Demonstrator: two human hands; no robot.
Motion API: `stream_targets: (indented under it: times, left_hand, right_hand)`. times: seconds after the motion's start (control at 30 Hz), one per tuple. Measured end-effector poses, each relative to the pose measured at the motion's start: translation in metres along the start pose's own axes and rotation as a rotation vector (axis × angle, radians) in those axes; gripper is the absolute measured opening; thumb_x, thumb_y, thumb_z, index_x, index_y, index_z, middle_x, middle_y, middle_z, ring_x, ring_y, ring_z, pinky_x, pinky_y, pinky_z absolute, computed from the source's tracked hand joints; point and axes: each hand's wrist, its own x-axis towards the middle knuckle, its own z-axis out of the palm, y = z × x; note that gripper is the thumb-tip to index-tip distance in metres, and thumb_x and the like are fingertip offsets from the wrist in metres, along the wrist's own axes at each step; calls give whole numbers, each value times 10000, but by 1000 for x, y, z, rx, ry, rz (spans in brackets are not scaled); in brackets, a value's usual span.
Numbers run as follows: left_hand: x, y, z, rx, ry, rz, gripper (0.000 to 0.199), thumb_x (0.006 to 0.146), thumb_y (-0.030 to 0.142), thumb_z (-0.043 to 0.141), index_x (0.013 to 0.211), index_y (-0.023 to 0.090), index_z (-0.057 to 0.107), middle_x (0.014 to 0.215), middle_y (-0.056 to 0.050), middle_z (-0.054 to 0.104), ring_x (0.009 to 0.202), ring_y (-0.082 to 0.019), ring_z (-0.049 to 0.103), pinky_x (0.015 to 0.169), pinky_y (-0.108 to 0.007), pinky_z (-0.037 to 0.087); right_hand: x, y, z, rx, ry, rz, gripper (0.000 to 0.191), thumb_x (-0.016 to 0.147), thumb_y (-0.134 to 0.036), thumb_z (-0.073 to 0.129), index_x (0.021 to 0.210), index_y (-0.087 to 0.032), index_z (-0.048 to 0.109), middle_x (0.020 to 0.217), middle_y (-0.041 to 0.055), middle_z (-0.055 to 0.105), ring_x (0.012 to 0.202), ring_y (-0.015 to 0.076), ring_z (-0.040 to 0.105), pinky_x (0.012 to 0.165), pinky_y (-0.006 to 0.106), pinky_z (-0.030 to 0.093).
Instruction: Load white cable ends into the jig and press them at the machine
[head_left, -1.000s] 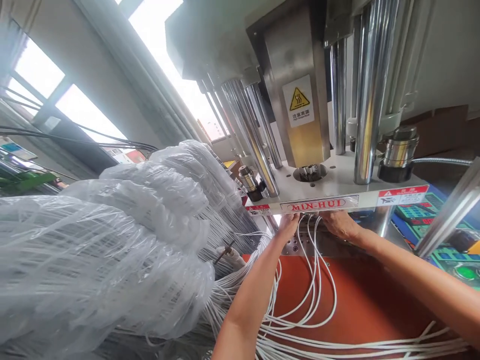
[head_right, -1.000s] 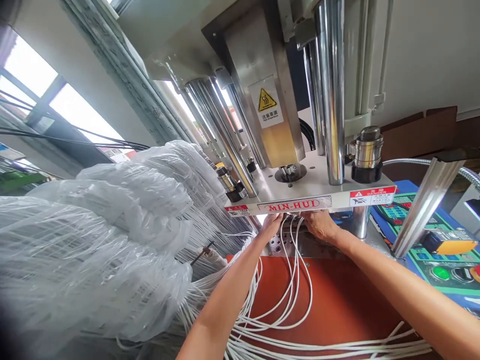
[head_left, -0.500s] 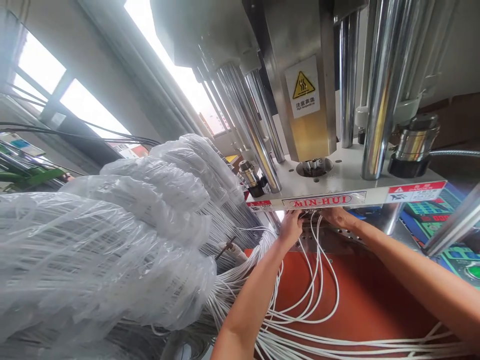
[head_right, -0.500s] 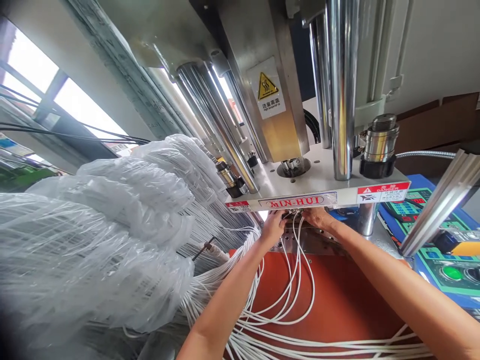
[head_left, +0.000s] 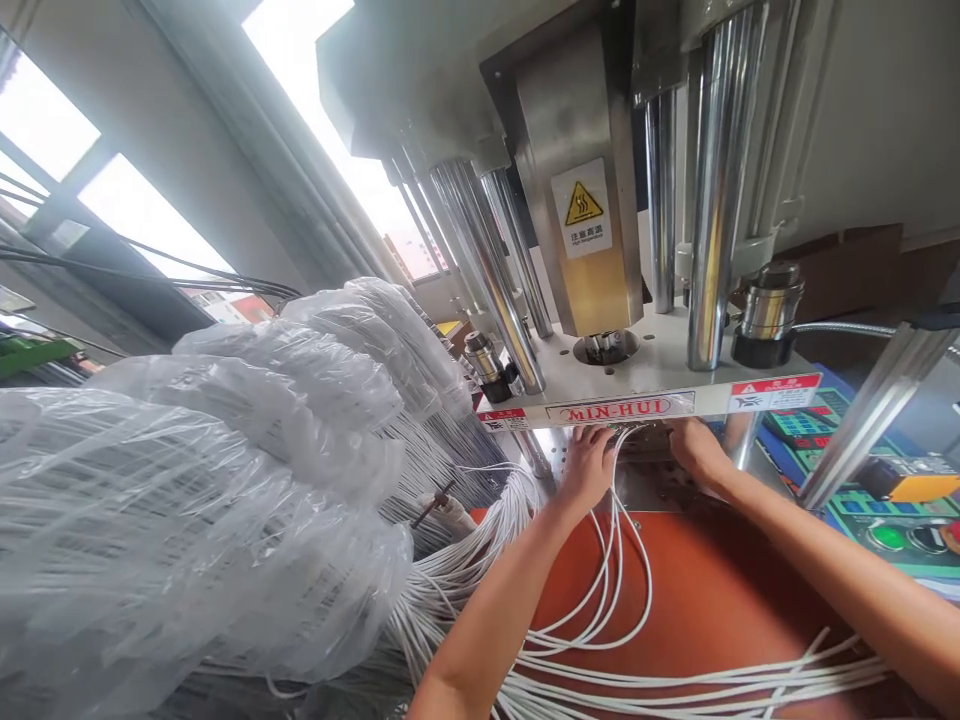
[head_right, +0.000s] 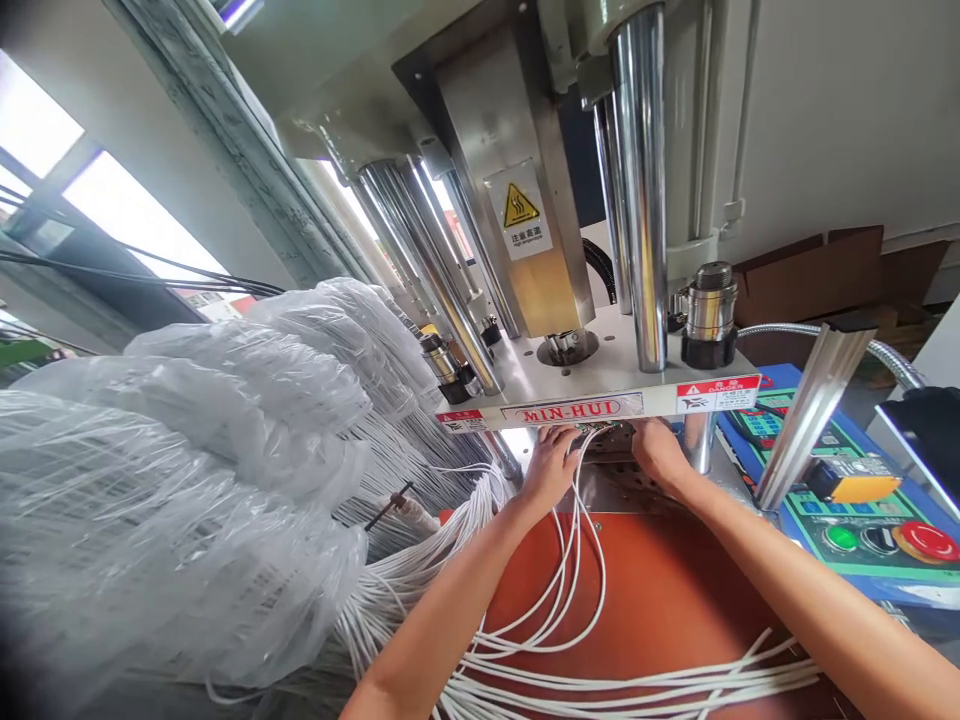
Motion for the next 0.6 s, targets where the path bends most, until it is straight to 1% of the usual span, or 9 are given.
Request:
stream_targets:
  times: [0.03,0.1,0.17,0.23,0.3,0.43,0.53,0.6]
  left_hand:
    - [2,5,3,23,-15,16,352,865,174,602,1214,216,576,1240,-44,611,1207,-234,467,1073,-431,408]
    - [6,12,10,71,-26,30,384,872,234,614,1252,230,562,1276,-41,592,1220,-252,451,1071,-445,406]
    - [11,16,18,104,-24,26,409,876,276,616,1279,239,552,1306,-41,573,1239,-264,436,1077,-451,400]
    - [16,17,24,120,-30,18,414,876,276,617,1284,245,557,1297,-42,578,1239,-264,439,1079,-444,402]
    - [20,17,29,129,-49,28,393,873,236,613,1265,251,581,1261,-42,600,1219,-256,457,1070,-429,411]
    - [24,16,31,146,-73,58,343,871,159,586,1200,243,632,1250,-40,616,1190,-255,479,1058,-424,422]
    - [20,16,29,151,-71,75,365,876,123,547,1216,230,624,1307,-30,589,1212,-261,460,1055,-428,430]
    - [14,15,26,143,-64,78,382,871,121,545,1232,225,612,1329,-27,573,1246,-269,431,1063,-437,428]
  right_hand:
    - [-6,3,-2,-13,-3,13,256,914,-226,494,1072,-111,659,1047,141,655,970,217,596,865,363,476]
    - [-14,4,-2,-31,-13,17,297,852,-120,449,1024,-107,691,1029,159,667,1000,232,583,877,336,453]
    - [-17,2,-1,-39,-17,10,358,791,-77,427,1011,-129,705,1042,142,673,1033,234,567,897,327,435]
    - [-17,-2,2,-37,-18,-2,399,751,-64,419,1008,-151,711,1060,124,675,1064,237,552,930,340,420]
    - [-16,-5,4,-26,-21,-21,421,730,-54,414,1004,-166,715,1091,116,673,1101,243,536,973,367,399]
    - [-16,-6,4,17,-41,-58,457,726,-32,390,1009,-174,719,1159,120,660,1165,264,516,1036,416,359]
    - [-14,-1,-3,69,-72,-78,525,673,-21,394,1059,-180,713,1179,102,658,1188,251,518,1046,382,369]
    - [-12,4,-8,112,-92,-69,573,638,-37,403,1114,-168,695,1103,87,687,1108,232,574,993,337,426]
